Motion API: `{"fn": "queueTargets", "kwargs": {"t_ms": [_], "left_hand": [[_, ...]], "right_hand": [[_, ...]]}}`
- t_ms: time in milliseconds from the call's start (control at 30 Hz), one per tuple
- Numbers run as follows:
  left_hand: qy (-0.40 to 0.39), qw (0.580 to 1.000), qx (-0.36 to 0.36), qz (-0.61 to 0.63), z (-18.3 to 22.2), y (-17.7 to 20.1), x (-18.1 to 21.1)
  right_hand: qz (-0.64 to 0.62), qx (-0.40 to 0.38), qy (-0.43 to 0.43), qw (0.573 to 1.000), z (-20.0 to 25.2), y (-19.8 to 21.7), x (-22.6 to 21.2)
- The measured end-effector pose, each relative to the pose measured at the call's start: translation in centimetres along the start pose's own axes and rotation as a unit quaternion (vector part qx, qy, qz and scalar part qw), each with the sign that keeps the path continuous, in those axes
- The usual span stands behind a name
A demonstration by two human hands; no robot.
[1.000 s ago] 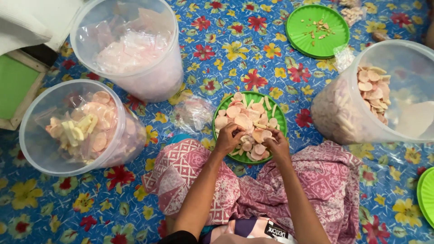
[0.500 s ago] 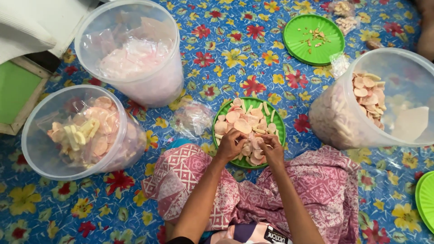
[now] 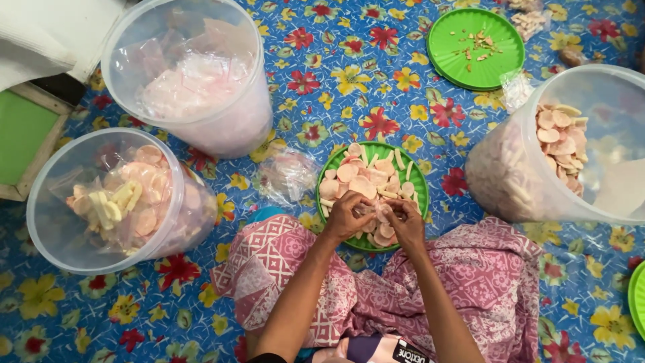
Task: Arrange food items on a plate and place them into plastic bags for packaging.
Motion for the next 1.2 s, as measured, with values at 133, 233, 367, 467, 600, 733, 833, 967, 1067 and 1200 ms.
{"fn": "queueTargets", "kwargs": {"t_ms": [133, 233, 367, 467, 600, 733, 833, 967, 1067, 1200], "left_hand": [[0.021, 1.000, -0.004, -0.006, -0.1, 0.1, -0.8], [0.034, 0.999, -0.004, 0.017, 0.1, -0.2, -1.2], [0.043, 0.998, 0.001, 0.038, -0.2, -0.1, -0.9], [0.043, 0.999, 0.016, 0.028, -0.3, 0.1, -0.8], [0.067, 0.996, 0.022, 0.057, -0.2, 0.2, 0.4], [0.099, 0.983, 0.000, 0.152, -0.1, -0.6, -0.9], [0.097, 0.989, -0.005, 0.113, 0.1, -0.8, -1.3], [0.070, 0.993, -0.011, 0.099, 0.1, -0.7, -0.1], [0.042, 0.995, -0.017, 0.086, -0.1, -0.3, 0.9], [0.022, 0.998, -0.008, 0.056, 0.1, 0.7, 1.7]], "right_hand": [[-0.011, -0.008, 0.003, 1.000, 0.5, -0.4, -1.4], [-0.020, -0.013, 0.014, 1.000, 0.5, -0.6, -1.5], [0.002, -0.022, 0.040, 0.999, 0.1, -0.6, -1.1], [-0.037, -0.024, 0.027, 0.999, 0.1, -0.8, -0.4], [-0.073, -0.024, -0.001, 0.997, -0.2, -0.4, 1.3], [-0.066, -0.032, -0.007, 0.997, 0.8, -1.0, -1.3], [-0.069, -0.039, -0.012, 0.997, 1.1, -1.7, -2.3], [-0.061, -0.002, -0.004, 0.998, 0.6, -0.8, -0.2], [-0.055, 0.024, 0.011, 0.998, -0.1, 0.7, 2.7], [-0.036, 0.040, 0.022, 0.998, 0.8, 0.7, 0.7]]}}
Point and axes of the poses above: each hand's wrist, its own z-axis away from the middle knuckle, its own y-axis out of the back of the hand, x = y × z, the point moved 5 cm from there along -z, towards the middle knuckle, and after that the axes turned 11 degrees about -x, right-handed, at the moved point
